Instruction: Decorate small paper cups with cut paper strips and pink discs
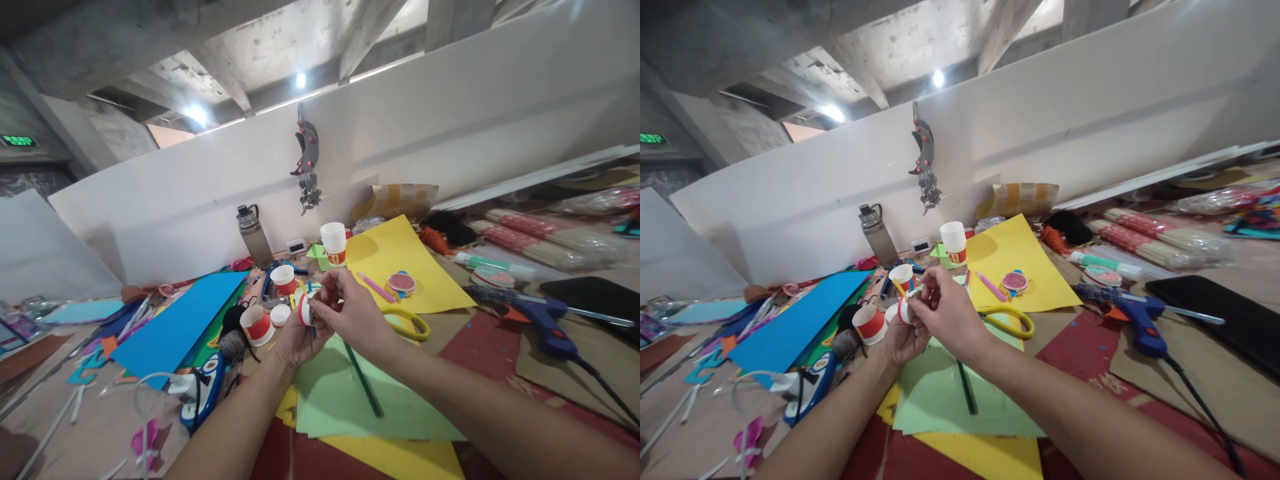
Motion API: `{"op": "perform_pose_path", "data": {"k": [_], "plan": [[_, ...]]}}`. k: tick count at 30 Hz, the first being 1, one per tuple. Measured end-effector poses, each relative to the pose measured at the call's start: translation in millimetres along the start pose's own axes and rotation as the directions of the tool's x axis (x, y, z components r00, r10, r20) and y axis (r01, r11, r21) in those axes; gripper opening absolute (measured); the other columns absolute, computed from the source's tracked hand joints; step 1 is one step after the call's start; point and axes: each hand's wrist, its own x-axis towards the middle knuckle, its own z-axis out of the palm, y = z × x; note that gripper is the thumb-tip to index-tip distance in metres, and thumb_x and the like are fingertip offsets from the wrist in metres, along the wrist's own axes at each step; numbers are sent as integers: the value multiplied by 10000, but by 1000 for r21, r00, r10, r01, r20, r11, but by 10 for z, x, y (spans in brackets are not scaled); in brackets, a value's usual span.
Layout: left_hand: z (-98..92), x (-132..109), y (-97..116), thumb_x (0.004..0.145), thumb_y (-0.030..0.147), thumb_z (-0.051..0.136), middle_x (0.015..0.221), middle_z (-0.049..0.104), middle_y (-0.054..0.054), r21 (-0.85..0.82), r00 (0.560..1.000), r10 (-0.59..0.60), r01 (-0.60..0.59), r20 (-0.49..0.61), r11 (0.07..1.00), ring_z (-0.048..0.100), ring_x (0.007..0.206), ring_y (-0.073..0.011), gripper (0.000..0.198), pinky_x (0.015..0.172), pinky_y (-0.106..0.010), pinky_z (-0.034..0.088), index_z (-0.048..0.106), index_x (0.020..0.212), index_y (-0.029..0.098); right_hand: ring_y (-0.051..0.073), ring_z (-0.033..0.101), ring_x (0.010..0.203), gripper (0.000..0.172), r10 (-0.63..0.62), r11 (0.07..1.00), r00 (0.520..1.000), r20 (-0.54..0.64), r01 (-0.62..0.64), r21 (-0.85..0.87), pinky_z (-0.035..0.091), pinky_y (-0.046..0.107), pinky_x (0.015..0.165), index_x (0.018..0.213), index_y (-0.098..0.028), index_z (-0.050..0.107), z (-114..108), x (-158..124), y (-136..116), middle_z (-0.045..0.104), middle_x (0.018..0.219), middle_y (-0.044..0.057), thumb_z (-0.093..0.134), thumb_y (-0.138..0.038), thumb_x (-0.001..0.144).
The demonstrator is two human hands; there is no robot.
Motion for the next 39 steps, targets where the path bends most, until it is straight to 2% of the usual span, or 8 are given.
{"op": "perform_pose_path", "data": {"k": [7,14,17,25,35,39], "plan": [[2,2,-13,748,75,649,693,663,-26,16,998,12,-13,68,1000,632,594,-78,47,557,-129,509,630,774,110,135,576,692,230,-25,999,1000,-8,25,-42,478,262,621,937,-231,471,-21,4,-30,540,777,-27,627,-243,769],[5,-23,-24,762,142,668,439,458,63,73,998,-19,14,57,997,435,350,-26,91,358,-92,361,600,704,127,125,576,654,219,1,999,1000,-10,-2,-51,480,248,583,941,-232,477,-21,-14,-43,547,764,-31,616,-262,774],[16,-29,-27,745,142,685,445,465,63,78,998,-22,18,61,997,428,353,-21,97,362,-89,357,602,698,127,124,576,644,205,13,998,1000,-10,-13,-55,476,242,557,932,-233,472,-21,-19,-46,546,764,-29,605,-269,781],[39,-20,-25,709,77,682,582,617,7,24,997,-39,38,71,999,491,424,-31,52,451,-111,418,644,735,101,135,595,676,254,3,1000,999,34,-3,-27,487,250,569,971,-244,446,-23,-22,-30,538,772,-35,606,-256,773],[-3,-18,-35,681,124,738,447,455,58,78,994,-43,35,97,996,419,373,-25,138,371,-99,339,601,675,106,128,578,653,252,12,999,1000,27,-10,-49,474,262,599,970,-234,449,-35,-12,-11,547,769,-31,606,-274,778],[3,-23,-41,681,136,744,441,447,61,94,993,-35,24,116,995,405,367,-26,146,369,-106,333,600,667,112,128,572,643,252,7,998,1000,30,-5,-56,469,265,596,967,-231,447,-40,-9,-5,541,760,-32,607,-273,777]]}}
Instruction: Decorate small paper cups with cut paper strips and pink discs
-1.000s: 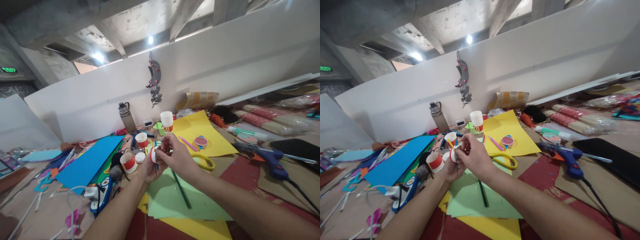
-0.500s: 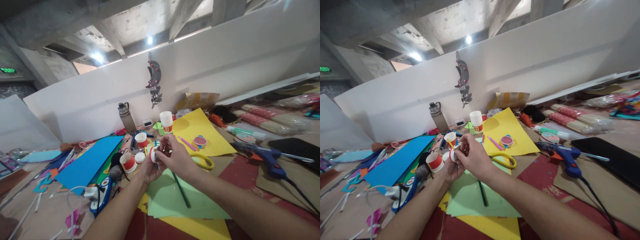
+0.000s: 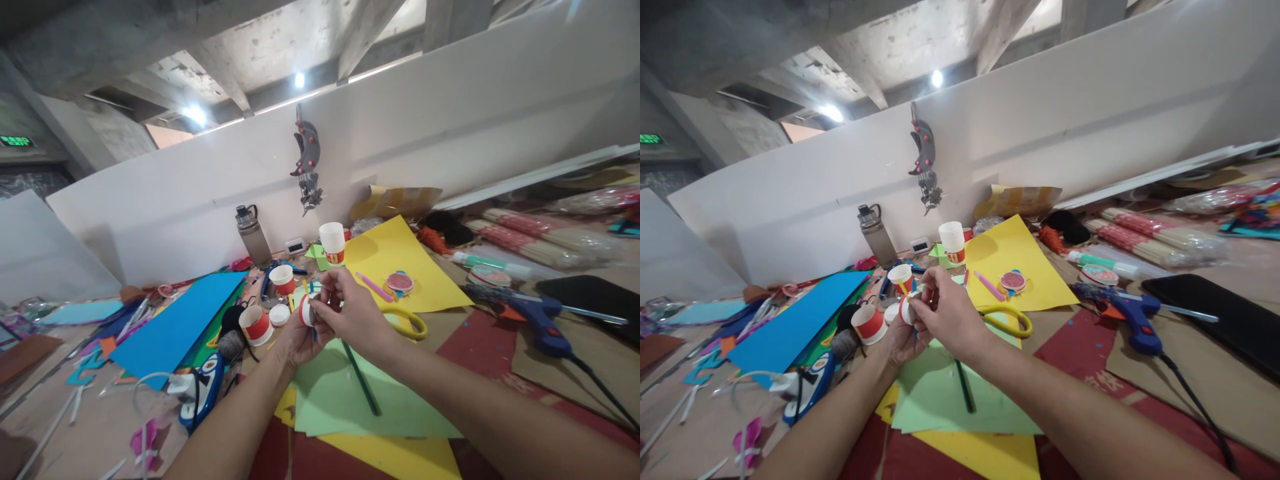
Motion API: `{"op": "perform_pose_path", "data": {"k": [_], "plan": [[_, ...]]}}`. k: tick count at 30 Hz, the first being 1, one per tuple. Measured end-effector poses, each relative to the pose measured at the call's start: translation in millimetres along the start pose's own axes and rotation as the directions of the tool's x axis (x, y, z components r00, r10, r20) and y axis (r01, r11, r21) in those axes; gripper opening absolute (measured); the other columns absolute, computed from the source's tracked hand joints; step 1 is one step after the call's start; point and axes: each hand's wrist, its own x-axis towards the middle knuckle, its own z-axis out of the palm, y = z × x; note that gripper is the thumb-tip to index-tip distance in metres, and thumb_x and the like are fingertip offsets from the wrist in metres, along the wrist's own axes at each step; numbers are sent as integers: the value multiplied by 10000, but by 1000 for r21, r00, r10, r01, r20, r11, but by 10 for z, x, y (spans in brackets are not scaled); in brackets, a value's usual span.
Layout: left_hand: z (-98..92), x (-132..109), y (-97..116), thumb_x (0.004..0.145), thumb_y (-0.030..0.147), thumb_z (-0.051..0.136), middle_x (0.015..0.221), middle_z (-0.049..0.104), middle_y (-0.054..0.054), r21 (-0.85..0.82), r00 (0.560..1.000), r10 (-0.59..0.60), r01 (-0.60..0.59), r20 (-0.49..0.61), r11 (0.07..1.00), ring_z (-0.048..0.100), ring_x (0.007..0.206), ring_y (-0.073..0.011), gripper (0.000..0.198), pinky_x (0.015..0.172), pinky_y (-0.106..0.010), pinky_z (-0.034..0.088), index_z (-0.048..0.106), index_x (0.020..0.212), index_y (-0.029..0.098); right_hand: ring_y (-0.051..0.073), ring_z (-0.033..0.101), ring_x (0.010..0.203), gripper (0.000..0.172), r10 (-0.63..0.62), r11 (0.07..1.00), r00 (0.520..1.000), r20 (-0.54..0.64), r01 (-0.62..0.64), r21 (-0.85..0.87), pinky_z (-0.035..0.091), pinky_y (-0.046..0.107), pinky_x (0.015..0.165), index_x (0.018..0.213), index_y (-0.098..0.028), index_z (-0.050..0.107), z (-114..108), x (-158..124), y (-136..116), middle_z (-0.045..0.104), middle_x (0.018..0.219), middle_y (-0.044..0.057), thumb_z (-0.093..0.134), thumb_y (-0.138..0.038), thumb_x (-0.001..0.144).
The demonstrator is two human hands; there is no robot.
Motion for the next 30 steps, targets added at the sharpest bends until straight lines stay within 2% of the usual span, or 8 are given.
{"op": "perform_pose_path", "data": {"k": [6,10,16,19,22,30], "plan": [[29,-4,1,714,147,724,450,465,55,3,1000,-9,9,7,1000,423,373,-32,122,378,-117,345,609,685,119,126,566,626,229,-14,1000,1000,-10,14,1,460,263,577,958,-235,438,2,1,1,535,753,-33,592,-266,792],[52,-14,-3,725,159,720,460,477,50,-14,999,-16,15,-31,1000,426,364,-30,132,372,-119,352,602,683,115,124,561,626,210,-23,1000,1000,-8,22,-4,462,265,585,947,-232,435,-1,4,-11,532,754,-29,581,-264,800],[44,-15,-13,797,159,645,646,646,-25,-39,997,2,-5,-74,999,591,526,-73,67,526,-140,484,656,822,98,133,567,674,252,-18,1000,1000,10,18,4,476,276,627,974,-236,436,-5,-9,-35,526,767,-31,599,-262,783],[35,-8,-9,799,167,648,558,594,3,-33,999,-15,14,-41,999,530,439,-54,81,445,-125,435,659,833,94,132,566,666,248,-2,1000,1000,6,2,-3,474,275,615,971,-236,441,-6,-13,-36,523,767,-33,598,-265,782],[31,-5,-5,763,137,680,476,519,38,-36,999,-36,35,-17,999,445,364,-30,50,374,-108,368,645,761,101,133,565,657,240,-1,1000,1000,4,1,-16,467,271,594,968,-232,444,-9,-13,-32,523,763,-30,595,-271,786],[15,-1,-18,716,141,726,460,477,49,-24,999,-41,40,-22,999,420,360,-25,137,363,-112,344,596,680,116,132,559,640,229,-34,999,999,17,34,-27,457,261,569,977,-233,430,-19,-19,-15,525,746,-29,574,-268,802]]}}
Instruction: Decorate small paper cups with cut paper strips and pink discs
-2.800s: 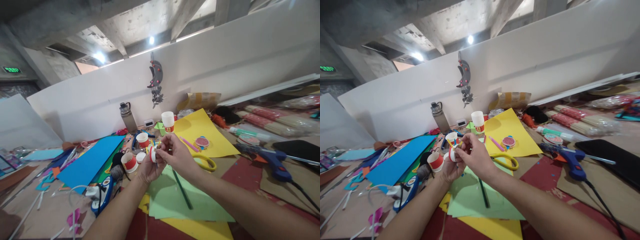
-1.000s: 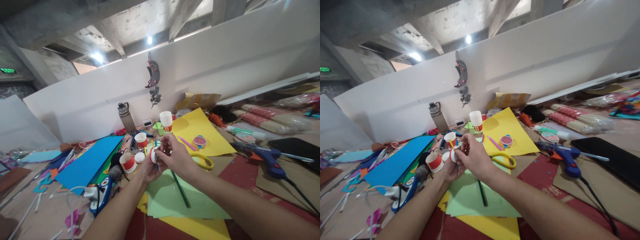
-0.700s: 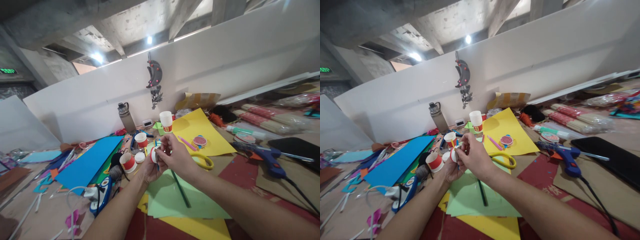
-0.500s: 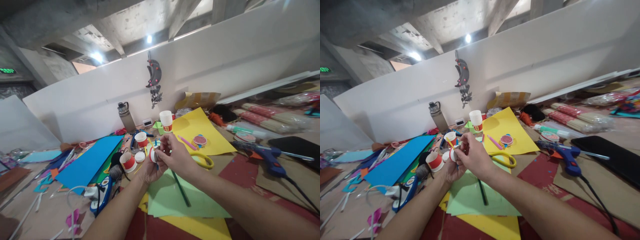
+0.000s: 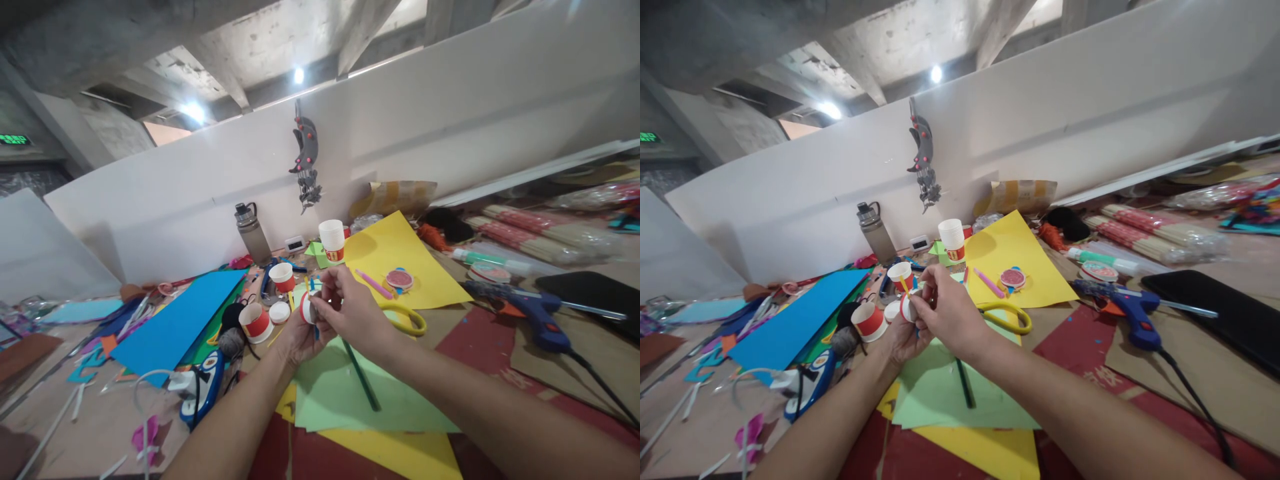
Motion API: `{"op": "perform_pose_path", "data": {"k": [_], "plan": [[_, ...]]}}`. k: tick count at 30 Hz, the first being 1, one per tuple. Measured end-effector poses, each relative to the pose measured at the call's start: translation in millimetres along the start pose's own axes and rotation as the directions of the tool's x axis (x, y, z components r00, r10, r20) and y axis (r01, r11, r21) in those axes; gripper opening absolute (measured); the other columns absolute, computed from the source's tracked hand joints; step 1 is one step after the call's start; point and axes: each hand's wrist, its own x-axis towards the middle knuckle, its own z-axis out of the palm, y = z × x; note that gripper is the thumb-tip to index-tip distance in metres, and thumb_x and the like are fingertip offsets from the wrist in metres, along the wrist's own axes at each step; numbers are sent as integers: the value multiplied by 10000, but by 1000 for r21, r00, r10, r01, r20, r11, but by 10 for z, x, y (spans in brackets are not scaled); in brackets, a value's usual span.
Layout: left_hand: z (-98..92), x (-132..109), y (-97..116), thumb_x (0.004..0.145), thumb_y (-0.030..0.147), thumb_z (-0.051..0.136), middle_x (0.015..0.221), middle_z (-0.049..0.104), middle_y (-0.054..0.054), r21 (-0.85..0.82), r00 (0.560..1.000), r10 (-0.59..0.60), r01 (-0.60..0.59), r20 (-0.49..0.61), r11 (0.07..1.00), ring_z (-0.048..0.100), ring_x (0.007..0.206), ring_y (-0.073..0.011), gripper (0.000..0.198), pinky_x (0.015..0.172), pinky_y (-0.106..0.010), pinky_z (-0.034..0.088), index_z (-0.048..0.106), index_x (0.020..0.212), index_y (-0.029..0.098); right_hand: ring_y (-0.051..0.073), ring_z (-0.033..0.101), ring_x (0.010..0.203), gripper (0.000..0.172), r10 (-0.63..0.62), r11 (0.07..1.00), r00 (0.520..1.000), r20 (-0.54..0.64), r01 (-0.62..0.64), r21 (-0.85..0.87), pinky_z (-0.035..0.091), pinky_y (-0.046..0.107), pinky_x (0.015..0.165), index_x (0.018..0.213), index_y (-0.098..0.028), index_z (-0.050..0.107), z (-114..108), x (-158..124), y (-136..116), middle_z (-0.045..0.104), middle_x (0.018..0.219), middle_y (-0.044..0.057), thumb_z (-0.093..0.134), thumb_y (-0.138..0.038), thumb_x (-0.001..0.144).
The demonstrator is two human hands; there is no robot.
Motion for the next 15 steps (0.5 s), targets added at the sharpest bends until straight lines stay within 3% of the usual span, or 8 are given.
{"op": "perform_pose_path", "data": {"k": [10,13,15], "plan": [[-4,20,-7,707,177,743,448,483,42,62,1000,17,-18,20,998,442,375,-40,162,375,-131,341,595,672,119,129,557,605,215,-3,998,1000,-18,2,-69,460,272,562,979,-228,438,-22,-1,7,546,741,-25,565,-285,814],[-7,38,24,711,202,741,587,601,12,88,988,151,-148,-30,985,518,460,-57,156,441,-144,404,612,752,124,133,564,653,166,-22,999,1000,-23,20,-49,477,272,564,927,-224,444,-40,-11,3,552,802,-4,558,-273,816],[-3,45,55,707,262,753,674,638,3,144,952,297,-285,-71,948,564,538,-79,216,503,-169,447,609,809,138,139,571,694,141,-30,999,1000,-9,30,25,491,269,552,917,-219,445,-55,-24,5,549,851,14,540,-272,828]]}}
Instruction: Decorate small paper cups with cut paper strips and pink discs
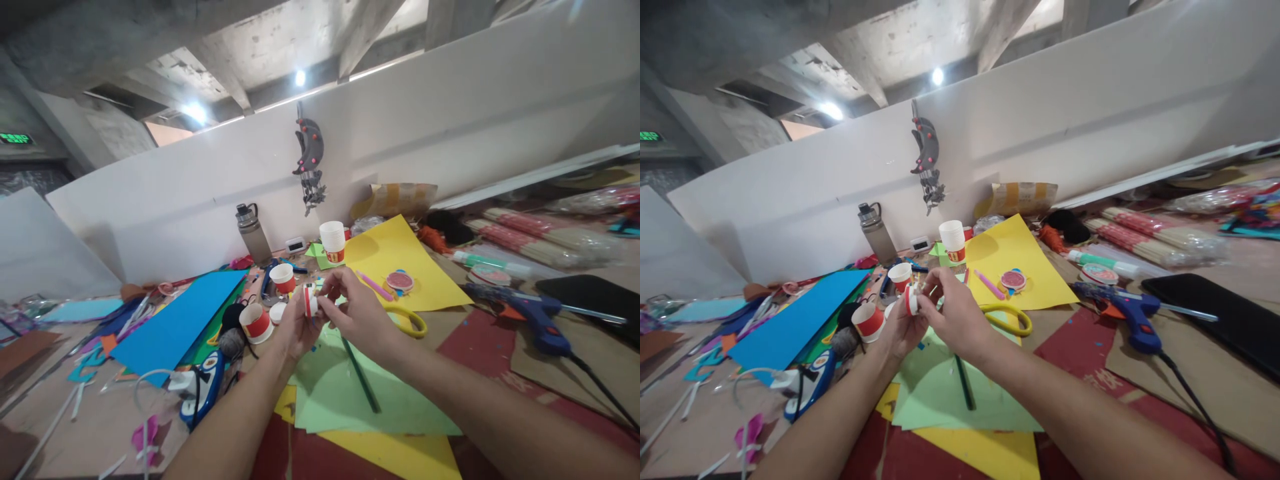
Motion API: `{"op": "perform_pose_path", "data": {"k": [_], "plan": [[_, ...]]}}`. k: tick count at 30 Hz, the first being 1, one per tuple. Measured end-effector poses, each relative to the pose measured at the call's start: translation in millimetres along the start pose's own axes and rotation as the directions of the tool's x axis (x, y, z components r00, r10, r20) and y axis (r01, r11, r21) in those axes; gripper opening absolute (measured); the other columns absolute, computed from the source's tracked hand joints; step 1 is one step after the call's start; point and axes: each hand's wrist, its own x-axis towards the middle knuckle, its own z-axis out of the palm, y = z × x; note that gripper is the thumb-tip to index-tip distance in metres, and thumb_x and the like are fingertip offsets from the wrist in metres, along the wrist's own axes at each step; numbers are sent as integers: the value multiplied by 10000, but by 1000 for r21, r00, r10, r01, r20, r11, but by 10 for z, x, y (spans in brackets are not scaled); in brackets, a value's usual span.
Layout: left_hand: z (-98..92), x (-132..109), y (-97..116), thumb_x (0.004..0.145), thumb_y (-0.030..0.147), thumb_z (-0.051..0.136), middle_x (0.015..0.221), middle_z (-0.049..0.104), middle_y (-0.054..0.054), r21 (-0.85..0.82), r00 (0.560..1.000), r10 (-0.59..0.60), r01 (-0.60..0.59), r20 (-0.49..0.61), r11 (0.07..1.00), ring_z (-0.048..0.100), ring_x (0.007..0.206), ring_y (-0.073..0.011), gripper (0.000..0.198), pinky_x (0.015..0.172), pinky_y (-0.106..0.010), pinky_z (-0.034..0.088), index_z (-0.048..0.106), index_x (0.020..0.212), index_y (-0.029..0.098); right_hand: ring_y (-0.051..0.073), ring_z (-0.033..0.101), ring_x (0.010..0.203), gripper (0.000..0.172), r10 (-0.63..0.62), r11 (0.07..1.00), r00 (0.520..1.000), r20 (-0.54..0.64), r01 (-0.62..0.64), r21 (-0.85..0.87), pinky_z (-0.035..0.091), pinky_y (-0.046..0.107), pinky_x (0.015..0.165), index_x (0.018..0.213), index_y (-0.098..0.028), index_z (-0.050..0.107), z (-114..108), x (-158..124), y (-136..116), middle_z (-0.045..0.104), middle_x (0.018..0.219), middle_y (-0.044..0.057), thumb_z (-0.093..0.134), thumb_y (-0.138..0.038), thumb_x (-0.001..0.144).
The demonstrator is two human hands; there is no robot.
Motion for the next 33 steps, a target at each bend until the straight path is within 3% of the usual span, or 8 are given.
{"op": "perform_pose_path", "data": {"k": [4,10,17,25,33], "plan": [[-9,17,51,609,354,821,676,610,22,127,973,231,-227,-16,966,555,587,-81,387,559,-177,447,588,839,147,152,591,752,210,55,981,998,29,-59,185,530,279,560,947,-208,453,-28,-20,4,541,919,37,574,-324,822],[-17,1,102,550,247,856,721,618,23,219,942,335,-330,18,918,567,608,-78,474,577,-165,430,565,915,165,152,611,748,264,172,945,984,43,-177,276,575,323,652,926,-199,486,-51,-16,19,591,861,24,612,-401,810],[43,-34,128,535,171,843,715,635,13,304,944,326,-327,56,895,577,598,-90,455,575,-181,438,564,893,156,154,615,778,215,187,942,980,68,-199,269,587,302,622,890,-198,561,-71,-13,53,615,870,25,570,-406,839],[28,-48,128,615,252,817,680,611,24,303,948,291,-317,128,899,556,592,-75,356,581,-176,425,528,804,163,125,597,747,181,186,914,982,43,-189,359,595,302,649,890,-206,553,-57,-32,45,577,866,6,588,-375,836],[13,-41,129,570,304,842,661,597,34,332,956,264,-293,131,896,542,574,-77,421,557,-185,409,505,787,175,122,584,742,188,134,894,984,120,-172,413,577,303,643,919,-215,517,-76,-14,104,566,861,-3,596,-364,836]]}}
